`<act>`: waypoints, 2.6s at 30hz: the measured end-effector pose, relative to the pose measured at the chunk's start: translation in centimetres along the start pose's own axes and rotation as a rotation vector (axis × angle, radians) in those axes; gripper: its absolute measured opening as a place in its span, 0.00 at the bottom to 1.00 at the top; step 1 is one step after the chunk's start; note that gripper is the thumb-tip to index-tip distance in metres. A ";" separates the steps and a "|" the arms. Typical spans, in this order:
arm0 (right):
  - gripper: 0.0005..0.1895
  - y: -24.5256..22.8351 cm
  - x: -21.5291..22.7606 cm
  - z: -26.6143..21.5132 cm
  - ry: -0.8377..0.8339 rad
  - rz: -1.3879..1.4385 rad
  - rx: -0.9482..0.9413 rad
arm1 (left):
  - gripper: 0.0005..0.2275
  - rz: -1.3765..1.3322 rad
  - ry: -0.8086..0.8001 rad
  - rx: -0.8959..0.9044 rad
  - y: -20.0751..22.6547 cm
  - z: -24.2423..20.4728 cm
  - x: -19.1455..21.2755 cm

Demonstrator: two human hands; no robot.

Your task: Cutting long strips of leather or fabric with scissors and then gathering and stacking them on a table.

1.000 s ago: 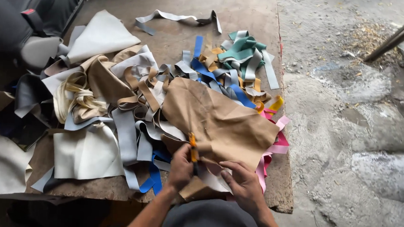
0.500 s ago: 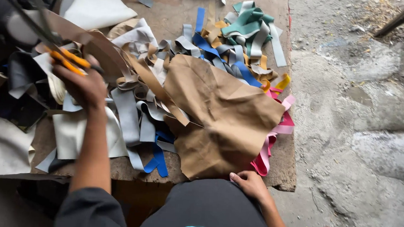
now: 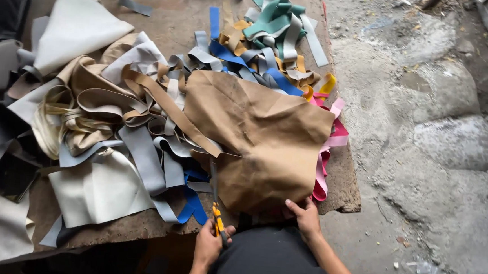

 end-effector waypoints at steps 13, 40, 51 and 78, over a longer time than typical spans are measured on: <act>0.20 2.3 -2.0 -5.8 -0.084 0.114 -0.082 | 0.17 0.894 -0.559 0.113 -7.5 -2.2 1.5; 0.12 7.2 -1.9 -7.8 -0.331 0.069 -0.189 | 0.35 0.900 -0.461 0.256 -5.7 -8.1 -8.8; 0.11 6.0 -1.5 -8.8 -0.384 0.035 -0.166 | 0.13 0.530 -0.413 0.218 -9.9 -6.0 -9.6; 0.38 7.6 -3.9 -8.1 -0.435 0.171 0.181 | 0.07 0.232 -0.628 0.482 -1.2 -11.7 -12.9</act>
Point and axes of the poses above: each hand's wrist, its own z-axis towards the middle knuckle, its own x-axis out of the back of the hand, y = z × x, the point moved 9 cm from there along z, towards the middle knuckle, and after that the axes turned 10 degrees about -y, right-handed, at the moved point
